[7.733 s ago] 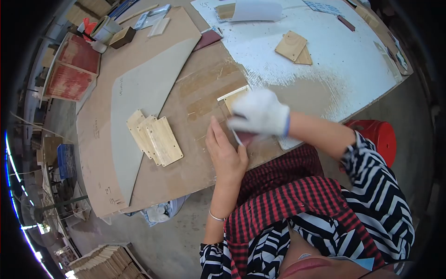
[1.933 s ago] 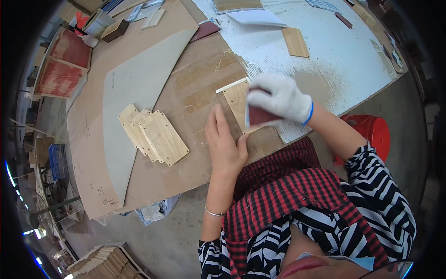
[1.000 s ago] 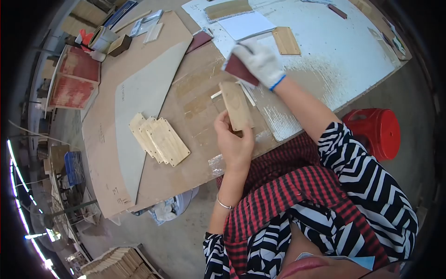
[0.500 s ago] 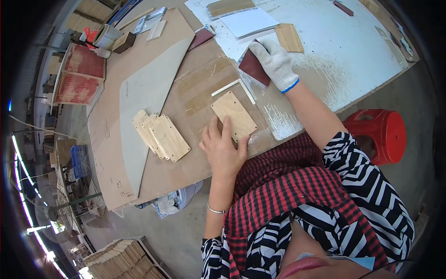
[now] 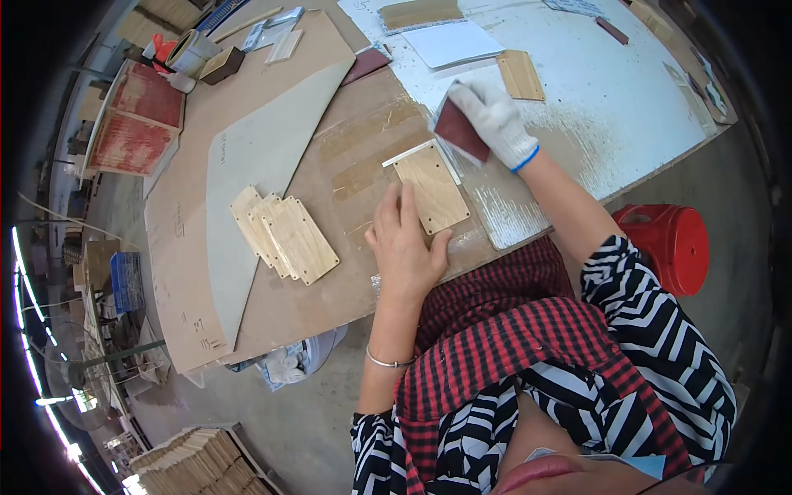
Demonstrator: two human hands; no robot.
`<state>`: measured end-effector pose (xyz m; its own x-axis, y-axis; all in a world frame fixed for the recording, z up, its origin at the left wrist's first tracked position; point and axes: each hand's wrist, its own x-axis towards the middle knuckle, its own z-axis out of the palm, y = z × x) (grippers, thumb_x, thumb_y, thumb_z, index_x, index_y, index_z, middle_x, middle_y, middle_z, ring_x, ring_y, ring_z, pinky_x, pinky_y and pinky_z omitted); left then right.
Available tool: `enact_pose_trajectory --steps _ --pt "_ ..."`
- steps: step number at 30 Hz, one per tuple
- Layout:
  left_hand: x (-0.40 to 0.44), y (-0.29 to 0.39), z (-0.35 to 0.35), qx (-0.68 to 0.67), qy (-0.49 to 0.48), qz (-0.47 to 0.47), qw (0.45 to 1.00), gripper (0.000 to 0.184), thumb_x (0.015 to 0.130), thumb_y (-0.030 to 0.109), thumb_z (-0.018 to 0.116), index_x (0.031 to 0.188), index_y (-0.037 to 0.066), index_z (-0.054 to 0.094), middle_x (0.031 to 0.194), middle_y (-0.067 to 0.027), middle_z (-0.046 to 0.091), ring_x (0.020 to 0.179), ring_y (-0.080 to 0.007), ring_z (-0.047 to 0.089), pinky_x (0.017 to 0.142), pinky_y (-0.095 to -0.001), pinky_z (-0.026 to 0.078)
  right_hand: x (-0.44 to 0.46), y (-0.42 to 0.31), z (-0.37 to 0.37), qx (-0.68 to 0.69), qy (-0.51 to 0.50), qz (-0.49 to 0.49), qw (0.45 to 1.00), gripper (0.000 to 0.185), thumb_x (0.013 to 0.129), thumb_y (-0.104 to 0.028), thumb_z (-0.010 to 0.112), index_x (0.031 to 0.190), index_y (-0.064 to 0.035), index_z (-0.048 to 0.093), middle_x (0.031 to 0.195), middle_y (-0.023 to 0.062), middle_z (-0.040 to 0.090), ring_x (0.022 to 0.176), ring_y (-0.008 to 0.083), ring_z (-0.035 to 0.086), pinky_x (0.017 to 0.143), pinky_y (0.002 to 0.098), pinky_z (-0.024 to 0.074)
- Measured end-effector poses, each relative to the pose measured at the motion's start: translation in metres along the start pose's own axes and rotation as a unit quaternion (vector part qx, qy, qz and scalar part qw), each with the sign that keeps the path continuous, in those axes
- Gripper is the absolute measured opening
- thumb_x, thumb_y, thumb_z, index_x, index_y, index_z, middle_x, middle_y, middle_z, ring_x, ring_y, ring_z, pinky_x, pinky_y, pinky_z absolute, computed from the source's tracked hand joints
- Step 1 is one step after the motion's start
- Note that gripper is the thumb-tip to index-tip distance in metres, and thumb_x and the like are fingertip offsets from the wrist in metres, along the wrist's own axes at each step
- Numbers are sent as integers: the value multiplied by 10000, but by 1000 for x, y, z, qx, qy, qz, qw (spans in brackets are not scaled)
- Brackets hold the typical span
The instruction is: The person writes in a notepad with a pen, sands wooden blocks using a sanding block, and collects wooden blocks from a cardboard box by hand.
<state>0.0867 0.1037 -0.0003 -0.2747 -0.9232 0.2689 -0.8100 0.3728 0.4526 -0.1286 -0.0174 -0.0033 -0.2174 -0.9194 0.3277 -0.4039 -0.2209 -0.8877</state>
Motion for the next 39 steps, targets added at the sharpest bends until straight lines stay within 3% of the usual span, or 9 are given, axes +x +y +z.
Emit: enact_pose_trajectory --steps 5,8,15,18,22,24,29,31,39 --pt "-7 -13 9 -82 62 -17 995 964 710 130 784 1486 -25 233 1413 -298 366 1268 -436 405 1040 -500 332 -55 -60 -1 -201 -305 -231 902 227 896 -288 606 951 -76 665 876 156 653 802 277 652 679 403 517" --pt "-10 -15 13 -93 54 -36 994 1004 710 92 775 1504 -33 173 1413 -312 348 1268 -452 395 1052 -500 331 -25 -42 42 -343 -262 -200 879 225 880 -313 608 919 -97 656 811 133 625 771 285 645 651 415 519" --pt "-10 -18 5 -141 67 -45 987 974 736 27 723 1511 -32 137 1391 -288 370 1244 -425 424 1028 -475 373 30 -20 54 -344 -153 -354 856 315 881 -405 586 922 -98 644 784 111 630 740 315 641 647 433 525" --pt "-16 -38 -6 -309 61 -62 947 937 755 42 730 1500 -39 168 1348 -259 430 1189 -389 476 971 -458 429 -30 -61 31 -211 -244 -245 914 320 896 -412 563 964 -109 640 803 107 643 758 306 651 655 442 532" --pt "-16 -43 0 -374 64 -145 914 930 757 119 764 1485 -44 209 1269 -218 499 1116 -359 518 908 -447 464 -40 -65 41 -370 -383 -234 813 325 896 -417 566 981 -110 630 818 105 654 767 312 654 675 429 537" --pt "-3 -21 -2 -255 49 -120 958 939 752 178 773 1480 -44 223 1224 -217 517 1082 -366 524 898 -446 462 0 -34 74 -342 -223 -187 893 337 898 -421 567 975 -99 631 837 122 661 801 314 657 719 428 537" --pt "35 26 23 -1 66 -71 995 1049 680 351 805 1475 -36 240 1182 -257 500 1062 -411 491 897 -504 424 41 -10 59 -222 -61 -228 946 398 926 -427 553 1098 -81 648 910 160 669 922 331 646 797 402 509" --pt "30 25 21 28 57 -106 992 1065 660 353 805 1475 -34 240 1191 -274 486 1076 -424 475 900 -534 409 30 -18 34 -121 -74 -83 986 462 923 -496 513 1014 -78 688 964 180 682 913 376 635 810 420 492" --pt "-19 -39 -32 129 176 -103 970 856 652 244 719 1388 -48 394 1237 -314 453 1158 -451 430 1000 -541 356 -8 4 -16 -59 22 9 998 346 955 -358 587 978 -21 659 859 122 660 785 236 623 735 329 486"
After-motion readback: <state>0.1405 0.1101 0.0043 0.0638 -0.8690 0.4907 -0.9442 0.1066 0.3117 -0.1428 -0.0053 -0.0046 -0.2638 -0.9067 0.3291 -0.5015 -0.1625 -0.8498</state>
